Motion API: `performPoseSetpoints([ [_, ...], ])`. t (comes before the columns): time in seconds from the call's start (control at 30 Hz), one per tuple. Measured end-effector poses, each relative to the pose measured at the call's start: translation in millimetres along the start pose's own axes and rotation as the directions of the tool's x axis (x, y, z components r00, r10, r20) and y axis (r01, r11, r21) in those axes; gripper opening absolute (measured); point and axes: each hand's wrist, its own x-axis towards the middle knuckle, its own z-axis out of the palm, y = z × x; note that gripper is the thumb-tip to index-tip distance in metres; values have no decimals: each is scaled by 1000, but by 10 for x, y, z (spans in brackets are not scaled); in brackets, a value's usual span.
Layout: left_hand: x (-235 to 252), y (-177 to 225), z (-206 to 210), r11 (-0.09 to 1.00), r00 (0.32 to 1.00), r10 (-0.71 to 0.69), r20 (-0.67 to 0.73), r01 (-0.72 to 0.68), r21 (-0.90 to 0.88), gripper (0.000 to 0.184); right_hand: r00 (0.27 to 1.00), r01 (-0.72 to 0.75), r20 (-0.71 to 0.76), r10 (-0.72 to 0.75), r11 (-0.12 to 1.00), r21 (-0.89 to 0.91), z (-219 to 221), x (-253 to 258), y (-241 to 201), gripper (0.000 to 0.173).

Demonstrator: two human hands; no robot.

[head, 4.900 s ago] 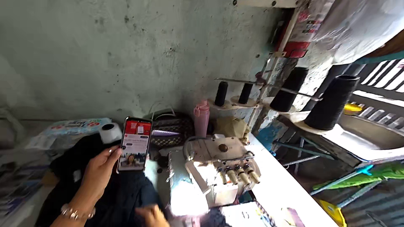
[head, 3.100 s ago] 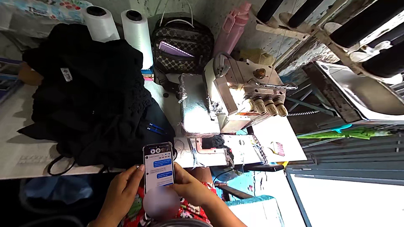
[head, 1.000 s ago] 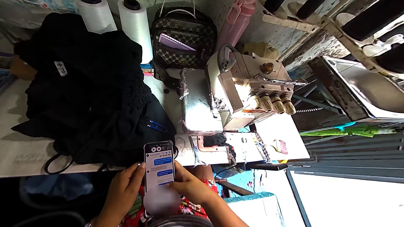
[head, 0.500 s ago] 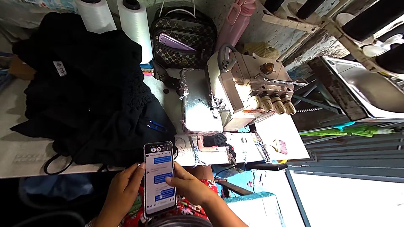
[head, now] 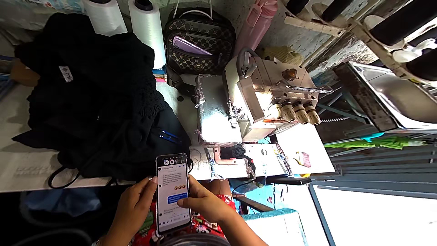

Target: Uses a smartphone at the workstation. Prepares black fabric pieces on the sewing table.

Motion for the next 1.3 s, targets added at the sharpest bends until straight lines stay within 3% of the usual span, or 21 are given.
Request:
performPoseSetpoints([
  [1.3, 51, -7, 5, 999, 999, -33, -7, 33, -1, 42, 1000, -8, 12, 8, 1000, -4, -30, 52, -7, 48],
])
